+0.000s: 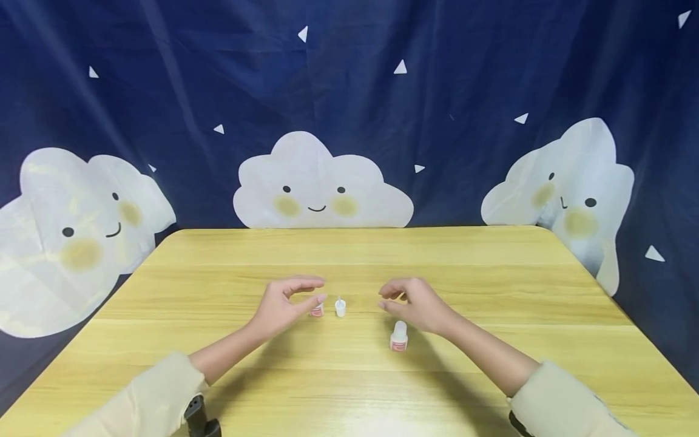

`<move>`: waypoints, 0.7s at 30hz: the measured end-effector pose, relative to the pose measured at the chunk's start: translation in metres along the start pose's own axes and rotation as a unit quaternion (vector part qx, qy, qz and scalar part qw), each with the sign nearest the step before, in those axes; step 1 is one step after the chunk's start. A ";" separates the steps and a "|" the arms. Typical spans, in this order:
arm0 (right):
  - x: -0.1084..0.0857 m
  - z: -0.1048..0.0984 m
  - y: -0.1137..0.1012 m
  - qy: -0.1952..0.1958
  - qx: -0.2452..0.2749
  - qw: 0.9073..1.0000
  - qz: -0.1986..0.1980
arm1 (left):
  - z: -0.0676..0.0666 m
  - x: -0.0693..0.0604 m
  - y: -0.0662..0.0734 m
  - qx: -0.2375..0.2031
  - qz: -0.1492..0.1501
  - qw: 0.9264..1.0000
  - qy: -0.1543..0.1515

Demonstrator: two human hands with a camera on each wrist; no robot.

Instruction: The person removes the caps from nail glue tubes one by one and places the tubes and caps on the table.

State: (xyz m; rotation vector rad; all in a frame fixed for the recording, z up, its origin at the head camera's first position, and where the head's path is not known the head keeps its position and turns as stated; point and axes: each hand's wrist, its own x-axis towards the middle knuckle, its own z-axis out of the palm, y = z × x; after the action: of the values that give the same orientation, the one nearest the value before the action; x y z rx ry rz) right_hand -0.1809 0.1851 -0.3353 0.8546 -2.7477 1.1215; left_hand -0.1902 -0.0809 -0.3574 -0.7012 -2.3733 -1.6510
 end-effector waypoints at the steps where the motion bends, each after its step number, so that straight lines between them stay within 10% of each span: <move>1: -0.002 0.000 0.000 0.002 0.002 1.000 -0.001 | 0.002 -0.001 0.001 0.000 0.000 1.000 -0.001; 21: -0.032 0.006 0.005 0.037 0.006 0.999 0.008 | 0.043 -0.020 0.005 -0.008 -0.004 0.996 -0.093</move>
State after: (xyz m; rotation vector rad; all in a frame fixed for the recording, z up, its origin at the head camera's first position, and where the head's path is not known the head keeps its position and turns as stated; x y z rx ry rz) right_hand -0.1558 0.1991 -0.3503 0.7775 -2.6953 1.1484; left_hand -0.1653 -0.0459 -0.3769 -0.8857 -2.4929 -1.6763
